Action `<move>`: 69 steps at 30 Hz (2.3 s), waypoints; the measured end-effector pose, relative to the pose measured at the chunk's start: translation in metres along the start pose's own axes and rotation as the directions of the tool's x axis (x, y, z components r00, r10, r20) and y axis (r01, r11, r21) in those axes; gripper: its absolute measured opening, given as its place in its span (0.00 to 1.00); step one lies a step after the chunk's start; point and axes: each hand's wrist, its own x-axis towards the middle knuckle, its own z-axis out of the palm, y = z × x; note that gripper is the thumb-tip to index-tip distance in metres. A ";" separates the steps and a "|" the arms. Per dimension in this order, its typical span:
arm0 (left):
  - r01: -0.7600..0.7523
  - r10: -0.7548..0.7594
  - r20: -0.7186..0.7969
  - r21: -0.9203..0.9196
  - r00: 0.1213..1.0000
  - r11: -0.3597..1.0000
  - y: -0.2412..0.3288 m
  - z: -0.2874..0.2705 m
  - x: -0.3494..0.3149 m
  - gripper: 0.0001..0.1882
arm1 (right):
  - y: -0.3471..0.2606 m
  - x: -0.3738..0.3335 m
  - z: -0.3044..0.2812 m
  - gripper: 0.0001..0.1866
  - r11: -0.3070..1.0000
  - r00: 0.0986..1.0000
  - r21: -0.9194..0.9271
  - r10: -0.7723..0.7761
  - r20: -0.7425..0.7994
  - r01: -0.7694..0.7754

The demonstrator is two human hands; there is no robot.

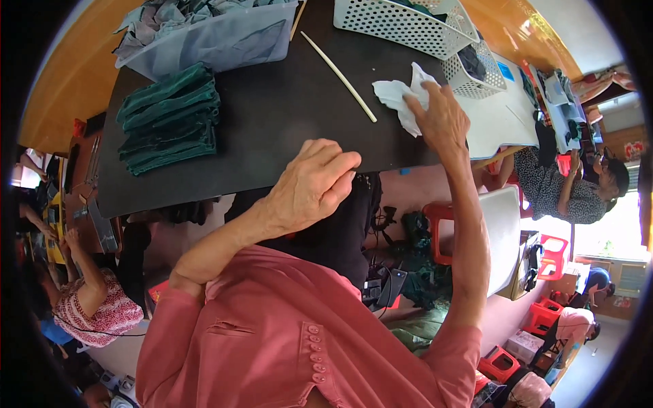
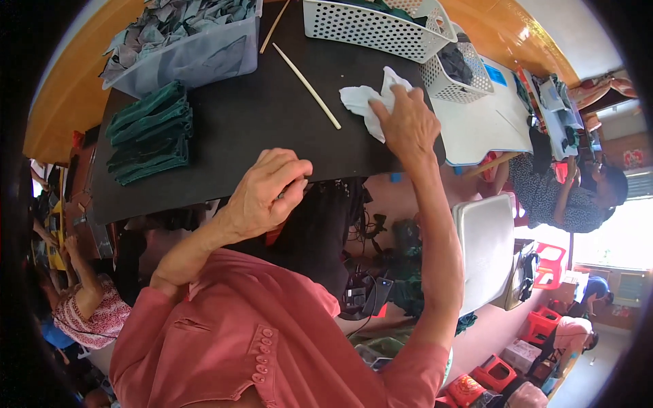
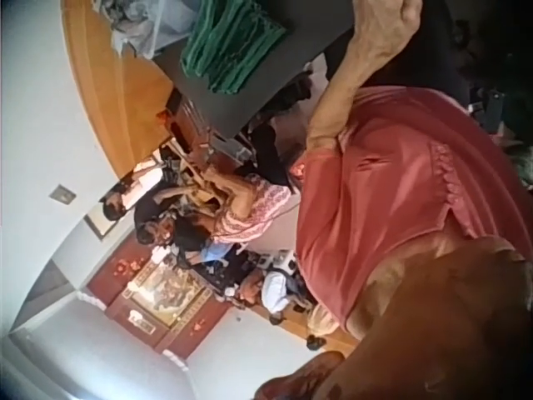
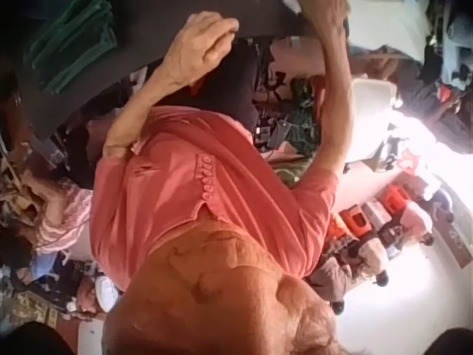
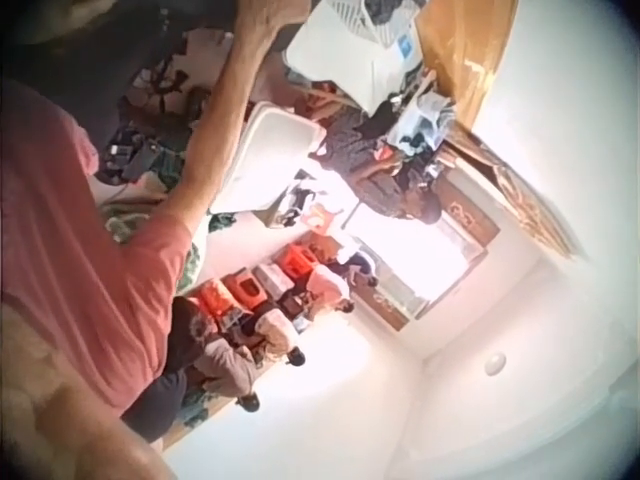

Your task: The person is turning small green fabric tubes inside out using a wooden stick.

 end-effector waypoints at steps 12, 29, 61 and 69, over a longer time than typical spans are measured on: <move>-0.114 0.085 0.118 0.265 0.989 0.957 -0.021 0.050 0.108 0.10 | 0.048 0.000 0.021 0.18 0.893 0.956 0.339 -0.275 -0.106 0.295; -0.105 0.075 0.149 0.206 0.986 0.973 -0.078 0.105 0.134 0.07 | 0.038 -0.007 0.014 0.16 0.822 0.956 0.492 -0.282 -0.084 0.286; 0.041 -0.062 -0.199 -0.106 0.978 0.994 -0.035 -0.002 -0.033 0.06 | -0.332 0.120 -0.036 0.10 0.410 0.615 0.536 -0.734 -0.286 0.738; 0.034 -0.057 -0.154 -0.142 0.986 0.989 -0.036 -0.004 -0.034 0.05 | -0.277 0.140 -0.039 0.10 0.533 0.774 0.562 -0.430 -0.464 0.633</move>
